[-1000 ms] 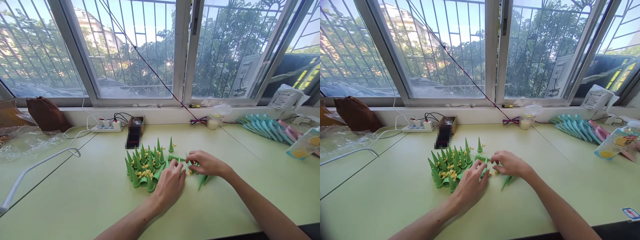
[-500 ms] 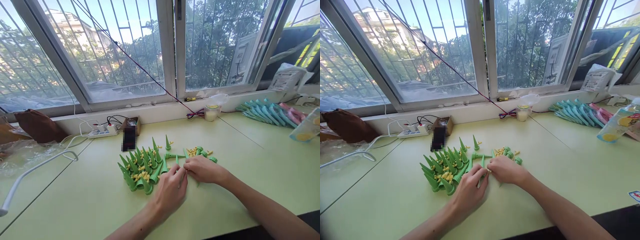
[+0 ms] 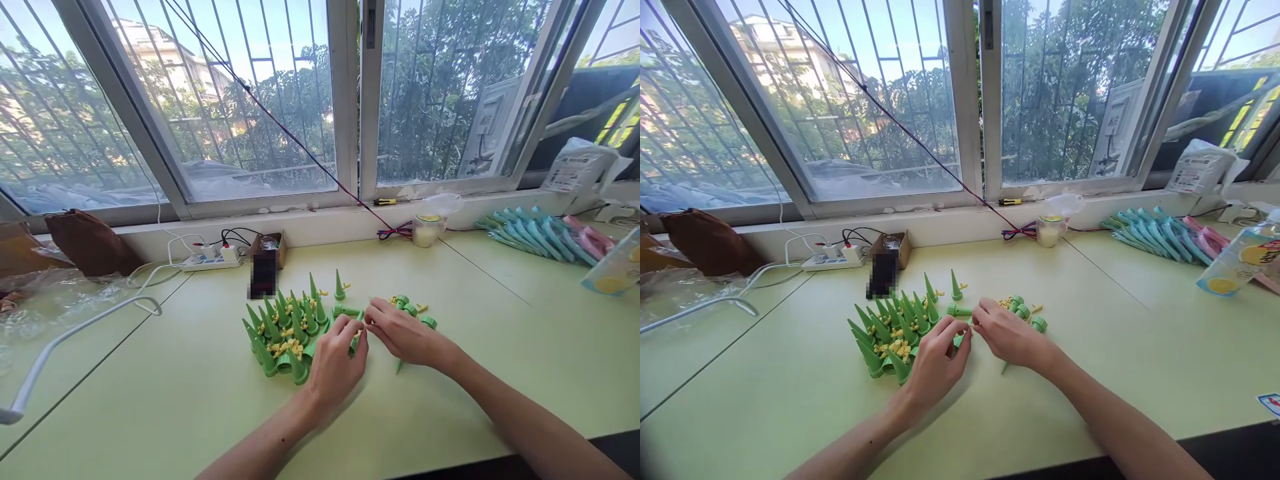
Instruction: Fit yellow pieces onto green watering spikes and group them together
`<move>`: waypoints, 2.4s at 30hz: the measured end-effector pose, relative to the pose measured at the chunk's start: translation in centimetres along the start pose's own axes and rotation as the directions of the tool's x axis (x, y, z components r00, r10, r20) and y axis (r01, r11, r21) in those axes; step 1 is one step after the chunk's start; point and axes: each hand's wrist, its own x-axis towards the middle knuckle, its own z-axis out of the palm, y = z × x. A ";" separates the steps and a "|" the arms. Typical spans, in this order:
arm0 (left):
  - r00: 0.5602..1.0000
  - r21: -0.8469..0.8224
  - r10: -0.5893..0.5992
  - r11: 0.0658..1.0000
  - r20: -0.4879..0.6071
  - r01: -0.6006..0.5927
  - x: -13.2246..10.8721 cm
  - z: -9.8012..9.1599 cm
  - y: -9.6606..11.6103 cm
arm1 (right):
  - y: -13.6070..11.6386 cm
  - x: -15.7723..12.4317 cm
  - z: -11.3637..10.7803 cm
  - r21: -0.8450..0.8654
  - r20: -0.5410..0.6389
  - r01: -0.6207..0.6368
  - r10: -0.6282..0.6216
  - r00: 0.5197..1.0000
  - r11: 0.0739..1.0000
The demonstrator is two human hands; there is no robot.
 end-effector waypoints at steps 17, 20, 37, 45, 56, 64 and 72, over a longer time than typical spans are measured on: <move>0.998 -0.032 -0.068 0.997 0.010 0.069 0.4 0.1 -0.7 | -0.5 0.3 1.1 0.335 -0.246 0.103 -0.019 0.969 0.937; 0.998 -0.031 -0.058 0.998 0.014 0.058 0.4 0.1 -0.9 | -0.6 0.3 1.0 0.337 -0.261 0.104 -0.013 0.965 0.936; 0.976 0.191 -0.115 0.978 0.184 0.079 0.8 0.1 -0.9 | 1.2 0.7 1.0 0.347 -0.393 0.030 0.117 0.912 0.938; 0.968 0.231 -0.047 0.973 0.247 -0.011 0.4 -0.2 0.0 | 1.3 0.6 1.4 0.331 -0.372 0.025 0.106 0.922 0.943; 0.932 0.295 -0.020 0.951 0.361 -0.094 -0.1 -0.1 0.0 | 1.1 0.6 1.2 0.325 -0.358 0.023 0.100 0.928 0.946; 0.951 0.218 -0.067 0.976 0.302 -0.001 0.0 0.1 0.2 | 1.0 0.6 1.0 0.327 -0.378 0.035 0.097 0.921 0.944; 0.985 0.028 -0.154 0.988 0.074 0.152 0.8 0.0 0.0 | 0.7 0.6 0.8 0.344 -0.385 0.044 0.098 0.918 0.938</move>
